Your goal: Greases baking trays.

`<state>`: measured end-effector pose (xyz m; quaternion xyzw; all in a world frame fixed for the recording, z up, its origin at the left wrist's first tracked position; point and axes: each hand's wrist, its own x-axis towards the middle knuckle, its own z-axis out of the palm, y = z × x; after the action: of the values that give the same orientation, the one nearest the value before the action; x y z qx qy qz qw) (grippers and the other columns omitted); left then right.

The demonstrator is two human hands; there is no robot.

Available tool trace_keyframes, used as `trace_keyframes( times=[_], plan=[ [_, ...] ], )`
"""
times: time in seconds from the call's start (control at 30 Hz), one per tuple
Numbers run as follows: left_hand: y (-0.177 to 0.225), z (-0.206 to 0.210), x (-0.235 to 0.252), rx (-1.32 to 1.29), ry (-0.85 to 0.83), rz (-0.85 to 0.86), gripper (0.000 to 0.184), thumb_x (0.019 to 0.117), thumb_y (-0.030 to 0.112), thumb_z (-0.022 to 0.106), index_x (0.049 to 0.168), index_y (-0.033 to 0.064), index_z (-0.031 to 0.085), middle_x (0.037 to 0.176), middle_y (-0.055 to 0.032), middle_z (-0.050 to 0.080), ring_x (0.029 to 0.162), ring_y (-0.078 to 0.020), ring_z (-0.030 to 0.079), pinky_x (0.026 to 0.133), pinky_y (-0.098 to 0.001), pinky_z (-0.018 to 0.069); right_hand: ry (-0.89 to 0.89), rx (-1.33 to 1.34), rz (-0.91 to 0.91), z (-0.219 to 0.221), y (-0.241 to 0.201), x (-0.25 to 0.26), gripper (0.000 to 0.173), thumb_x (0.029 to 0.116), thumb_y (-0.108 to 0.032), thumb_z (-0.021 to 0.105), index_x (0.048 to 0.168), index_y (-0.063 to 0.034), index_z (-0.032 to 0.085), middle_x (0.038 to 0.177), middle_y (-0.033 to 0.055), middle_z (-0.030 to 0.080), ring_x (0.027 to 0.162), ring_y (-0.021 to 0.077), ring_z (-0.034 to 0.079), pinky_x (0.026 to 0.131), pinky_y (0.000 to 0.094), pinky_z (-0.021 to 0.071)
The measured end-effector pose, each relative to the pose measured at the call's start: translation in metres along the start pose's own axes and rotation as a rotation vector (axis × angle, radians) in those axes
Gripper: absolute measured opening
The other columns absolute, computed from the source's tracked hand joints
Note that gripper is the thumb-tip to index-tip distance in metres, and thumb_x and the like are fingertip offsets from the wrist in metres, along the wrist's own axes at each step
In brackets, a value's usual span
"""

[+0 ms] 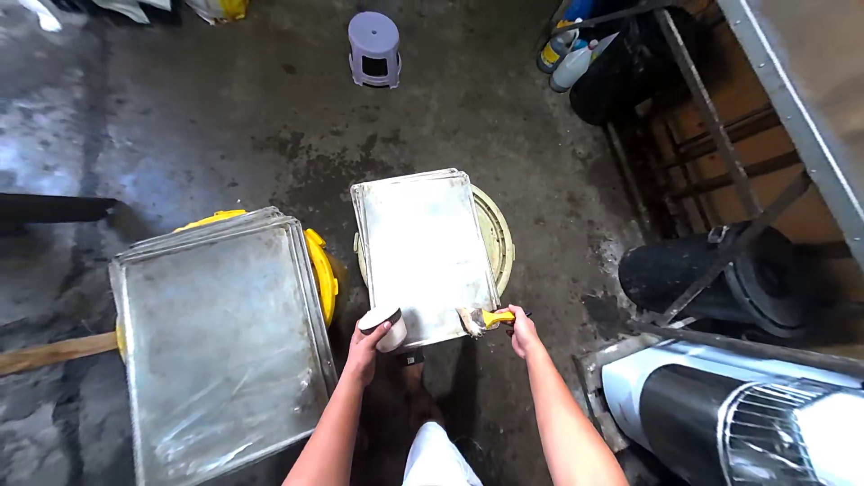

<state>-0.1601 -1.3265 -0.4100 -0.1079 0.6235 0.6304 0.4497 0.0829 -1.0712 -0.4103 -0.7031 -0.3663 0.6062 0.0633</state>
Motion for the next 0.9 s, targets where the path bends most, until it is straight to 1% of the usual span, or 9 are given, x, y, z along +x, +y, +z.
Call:
trace_keyframes(
  times=[0.07, 0.17, 0.37, 0.5, 0.67, 0.77, 0.83, 0.87, 0.9],
  plan=[
    [0.007, 0.007, -0.008, -0.108, 0.073, 0.051, 0.056, 0.0943, 0.011, 0.065, 0.144, -0.0009, 0.041, 0.123, -0.0176, 0.066, 0.107, -0.0214, 0.068, 0.092, -0.0381, 0.0587, -0.024, 0.019, -0.005, 0.002, 0.001, -0.004, 0.049, 0.1130, -0.034, 0.031, 0.103, -0.0047, 0.069, 0.093, 0.0083, 0.068, 0.087, 0.0198, 0.061, 0.079, 0.0401, 0.0483],
    [0.026, 0.017, -0.020, -0.260, 0.221, 0.099, 0.039, 0.1020, 0.010, 0.057, 0.139, -0.0005, 0.047, 0.115, -0.0154, 0.068, 0.100, -0.0192, 0.070, 0.087, -0.0371, 0.0600, -0.049, -0.066, -0.016, 0.008, -0.003, -0.018, 0.052, 0.1134, -0.036, 0.030, 0.112, -0.0028, 0.069, 0.100, 0.0133, 0.069, 0.090, 0.0234, 0.064, 0.078, 0.0431, 0.0511],
    [0.057, -0.016, -0.039, -0.308, 0.362, 0.168, 0.039, 0.1009, 0.012, 0.059, 0.136, -0.0024, 0.050, 0.113, -0.0164, 0.068, 0.098, -0.0202, 0.069, 0.087, -0.0388, 0.0596, -0.129, -0.185, -0.155, 0.031, -0.015, -0.091, 0.046, 0.1133, -0.030, 0.033, 0.131, 0.0011, 0.062, 0.129, 0.0197, 0.064, 0.118, 0.0294, 0.062, 0.094, 0.0512, 0.0514],
    [0.066, -0.089, -0.089, -0.390, 0.383, 0.231, 0.036, 0.0988, 0.016, 0.055, 0.130, -0.0013, 0.051, 0.105, -0.0129, 0.070, 0.093, -0.0185, 0.071, 0.082, -0.0386, 0.0617, -0.263, -0.264, -0.259, 0.061, -0.001, -0.155, 0.046, 0.1115, -0.030, 0.036, 0.139, 0.0001, 0.058, 0.139, 0.0186, 0.060, 0.125, 0.0273, 0.060, 0.097, 0.0491, 0.0526],
    [0.056, -0.226, -0.147, -0.365, 0.467, 0.264, 0.042, 0.0997, 0.025, 0.055, 0.133, 0.0007, 0.049, 0.108, -0.0091, 0.070, 0.095, -0.0145, 0.070, 0.085, -0.0358, 0.0608, -0.468, -0.393, -0.283, 0.130, 0.054, -0.235, 0.042, 0.1105, -0.030, 0.042, 0.136, -0.0012, 0.061, 0.134, 0.0161, 0.064, 0.120, 0.0246, 0.064, 0.096, 0.0470, 0.0550],
    [0.050, -0.302, -0.155, -0.271, 0.495, 0.203, 0.046, 0.0978, 0.029, 0.057, 0.134, 0.0026, 0.051, 0.109, -0.0103, 0.070, 0.095, -0.0156, 0.070, 0.083, -0.0373, 0.0606, -0.503, -0.373, -0.267, 0.188, 0.108, -0.245, 0.042, 0.1102, -0.030, 0.044, 0.133, -0.0009, 0.063, 0.125, 0.0178, 0.068, 0.115, 0.0241, 0.066, 0.100, 0.0450, 0.0530],
    [0.052, -0.331, -0.152, -0.128, 0.522, 0.173, 0.049, 0.0985, 0.025, 0.062, 0.139, 0.0004, 0.050, 0.118, -0.0156, 0.068, 0.103, -0.0200, 0.068, 0.090, -0.0411, 0.0581, -0.463, -0.378, -0.269, 0.220, 0.132, -0.246, 0.043, 0.1106, -0.032, 0.044, 0.133, -0.0004, 0.063, 0.124, 0.0199, 0.068, 0.115, 0.0262, 0.065, 0.101, 0.0462, 0.0515],
    [0.055, -0.339, -0.150, -0.003, 0.541, 0.190, 0.055, 0.0949, 0.020, 0.070, 0.141, -0.0013, 0.049, 0.127, -0.0178, 0.065, 0.112, -0.0220, 0.065, 0.096, -0.0424, 0.0552, -0.444, -0.382, -0.299, 0.229, 0.134, -0.249, 0.043, 0.1103, -0.029, 0.045, 0.136, 0.0014, 0.060, 0.129, 0.0218, 0.065, 0.120, 0.0279, 0.063, 0.105, 0.0468, 0.0487],
    [0.058, -0.345, -0.149, 0.161, 0.550, 0.227, 0.071, 0.0857, 0.018, 0.081, 0.144, -0.0032, 0.047, 0.138, -0.0204, 0.059, 0.125, -0.0263, 0.059, 0.106, -0.0453, 0.0495, -0.428, -0.385, -0.362, 0.232, 0.130, -0.256, 0.042, 0.1094, -0.025, 0.047, 0.139, 0.0032, 0.057, 0.134, 0.0228, 0.063, 0.124, 0.0283, 0.061, 0.109, 0.0462, 0.0471]
  ],
)
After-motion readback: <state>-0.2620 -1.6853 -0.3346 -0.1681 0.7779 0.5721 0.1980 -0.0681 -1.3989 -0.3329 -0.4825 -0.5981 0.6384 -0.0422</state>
